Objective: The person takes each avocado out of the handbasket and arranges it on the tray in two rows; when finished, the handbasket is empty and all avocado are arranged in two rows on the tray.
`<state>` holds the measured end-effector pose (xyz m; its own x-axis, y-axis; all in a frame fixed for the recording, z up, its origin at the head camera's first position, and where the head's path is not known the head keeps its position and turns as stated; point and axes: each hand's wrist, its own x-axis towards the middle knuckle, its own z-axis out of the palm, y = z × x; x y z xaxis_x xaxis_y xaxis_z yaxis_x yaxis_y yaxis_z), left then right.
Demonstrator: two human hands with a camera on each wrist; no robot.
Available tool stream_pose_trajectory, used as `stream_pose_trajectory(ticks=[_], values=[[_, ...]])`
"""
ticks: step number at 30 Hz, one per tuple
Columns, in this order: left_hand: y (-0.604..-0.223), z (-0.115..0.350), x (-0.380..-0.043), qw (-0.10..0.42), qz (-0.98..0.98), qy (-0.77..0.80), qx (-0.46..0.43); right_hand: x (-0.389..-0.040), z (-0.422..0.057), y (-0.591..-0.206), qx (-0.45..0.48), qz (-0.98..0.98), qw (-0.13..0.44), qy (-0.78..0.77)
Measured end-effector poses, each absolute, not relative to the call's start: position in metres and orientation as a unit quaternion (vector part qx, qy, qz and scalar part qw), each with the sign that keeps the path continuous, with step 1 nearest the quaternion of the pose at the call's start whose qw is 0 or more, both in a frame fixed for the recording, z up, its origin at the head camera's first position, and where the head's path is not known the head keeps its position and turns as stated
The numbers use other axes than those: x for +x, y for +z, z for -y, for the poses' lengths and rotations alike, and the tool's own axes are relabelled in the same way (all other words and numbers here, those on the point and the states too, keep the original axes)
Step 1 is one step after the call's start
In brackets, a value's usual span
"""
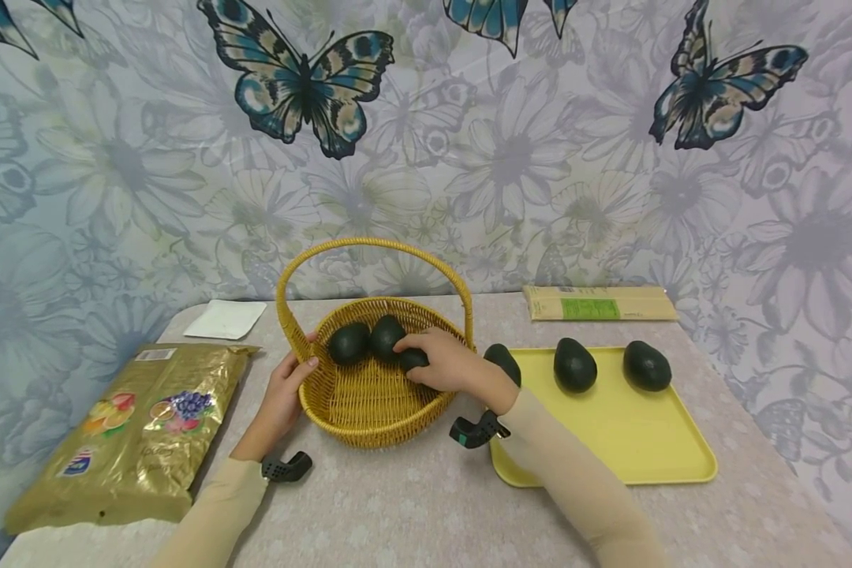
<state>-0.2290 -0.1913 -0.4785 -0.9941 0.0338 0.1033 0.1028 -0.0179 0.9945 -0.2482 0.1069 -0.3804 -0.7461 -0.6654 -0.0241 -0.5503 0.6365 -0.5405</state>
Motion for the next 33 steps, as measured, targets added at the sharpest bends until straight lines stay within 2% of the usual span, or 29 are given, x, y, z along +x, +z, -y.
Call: stream_pose_trajectory(ticks=[22,33], values=[[-0.479,0.191,-0.23,0.023,0.703,-0.71,-0.04,-0.217,-0.145,-0.348,-0.388,-0.851,0.091,-0.341],[-0.478,0.19,-0.23,0.022,0.7,-0.713,-0.041,-0.193,-0.186,-0.357,-0.367,-0.855,0.085,-0.358]])
